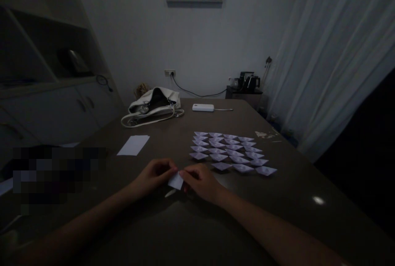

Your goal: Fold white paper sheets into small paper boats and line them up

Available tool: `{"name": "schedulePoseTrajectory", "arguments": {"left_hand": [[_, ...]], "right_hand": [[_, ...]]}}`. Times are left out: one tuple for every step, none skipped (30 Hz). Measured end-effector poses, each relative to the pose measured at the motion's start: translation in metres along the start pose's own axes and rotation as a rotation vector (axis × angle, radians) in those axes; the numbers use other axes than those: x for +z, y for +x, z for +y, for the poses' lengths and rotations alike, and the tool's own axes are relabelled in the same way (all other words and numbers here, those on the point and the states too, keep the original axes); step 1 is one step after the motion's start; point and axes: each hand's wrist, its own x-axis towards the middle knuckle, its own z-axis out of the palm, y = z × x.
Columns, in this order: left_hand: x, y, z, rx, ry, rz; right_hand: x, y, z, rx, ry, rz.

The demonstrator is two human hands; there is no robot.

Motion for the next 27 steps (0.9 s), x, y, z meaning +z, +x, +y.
{"name": "schedulePoseTrajectory", "arguments": {"left_hand": [[0.0001,-0.0001,0.0,-0.005,0.002,-0.01],[0.0002,-0.0002,-0.0001,-0.01,0.0,-0.018],[0.0002,-0.0003,-0.0002,-0.014,-0.004,-0.028],[0.0002,-0.0003,-0.0003,-0.016,-0.008,-0.04],[0.0002,-0.0002,-0.0006,-0.017,-0.011,-0.052],[0.0002,-0.0001,-0.0011,-0.015,-0.012,-0.062],[0.0001,0.0001,-0.0018,-0.01,-0.009,-0.065],[0.0,0.0002,-0.0026,-0.004,-0.004,-0.066],[-0.0001,0.0004,-0.0035,0.003,0.0,-0.065],[-0.0002,0.0006,-0.0043,0.011,0.001,-0.063],[-0.0003,0.0008,-0.005,0.015,0.001,-0.07],[-0.0003,0.0009,-0.0056,0.016,-0.001,-0.076],[-0.0004,0.001,-0.0059,0.015,-0.005,-0.081],[-0.0003,0.001,-0.0061,0.013,-0.008,-0.086],[-0.0002,0.0011,-0.0062,0.011,-0.011,-0.085],[0.0,0.0011,-0.0062,0.01,-0.015,-0.081],[0.0002,0.001,-0.0061,0.011,-0.015,-0.074],[0.0004,0.0009,-0.006,0.011,-0.013,-0.066],[0.0006,0.0008,-0.0059,0.01,-0.011,-0.061],[0.0008,0.0005,-0.0057,0.009,-0.007,-0.058],[0.0009,0.0002,-0.0054,0.008,-0.003,-0.059],[0.0009,-0.0001,-0.0052,0.006,0.003,-0.062],[0.0008,-0.0004,-0.0048,0.005,0.008,-0.064],[0.0006,-0.0007,-0.0045,0.005,0.012,-0.069],[0.0004,-0.0009,-0.0042,0.005,0.014,-0.073],[0.0001,-0.001,-0.004,0.005,0.015,-0.074],[-0.0001,-0.001,-0.0038,0.006,0.012,-0.076]], "right_hand": [[-0.0002,0.0,0.0005,-0.002,-0.008,-0.004],[-0.0004,0.0,0.0008,-0.003,-0.015,-0.009],[-0.0007,0.0,0.0009,-0.005,-0.02,-0.014],[-0.001,-0.0001,0.0009,-0.005,-0.022,-0.018],[-0.0012,-0.0001,0.0008,-0.006,-0.021,-0.022],[-0.0013,-0.0002,0.0006,-0.007,-0.016,-0.025],[-0.0013,-0.0003,0.0006,-0.007,-0.01,-0.024],[-0.0012,-0.0004,0.0007,-0.007,-0.005,-0.023],[-0.0011,-0.0004,0.0008,-0.008,-0.003,-0.022],[-0.001,-0.0004,0.0011,-0.008,-0.005,-0.02],[-0.0009,-0.0003,0.0014,-0.008,-0.014,-0.016],[-0.0008,-0.0003,0.0016,-0.01,-0.029,-0.013],[-0.0008,-0.0002,0.0018,-0.015,-0.045,-0.009],[-0.0007,-0.0001,0.0018,-0.023,-0.061,-0.007],[-0.0007,0.0,0.0015,-0.034,-0.071,-0.005],[-0.0006,0.0,0.001,-0.047,-0.073,-0.003],[-0.0006,0.0001,0.0003,-0.055,-0.064,-0.001],[-0.0005,0.0002,-0.0006,-0.059,-0.05,0.0],[-0.0005,0.0002,-0.0016,-0.062,-0.037,0.003],[-0.0005,0.0003,-0.0026,-0.063,-0.03,0.005],[-0.0005,0.0002,-0.0034,-0.061,-0.03,0.007],[-0.0006,0.0002,-0.004,-0.06,-0.038,0.007],[-0.0008,0.0001,-0.0043,-0.061,-0.05,0.008],[-0.001,0.0,-0.0043,-0.061,-0.063,0.012],[-0.0012,-0.0001,-0.004,-0.06,-0.072,0.016],[-0.0015,-0.0001,-0.0035,-0.058,-0.078,0.019],[-0.0017,0.0,-0.0028,-0.058,-0.08,0.023]]}}
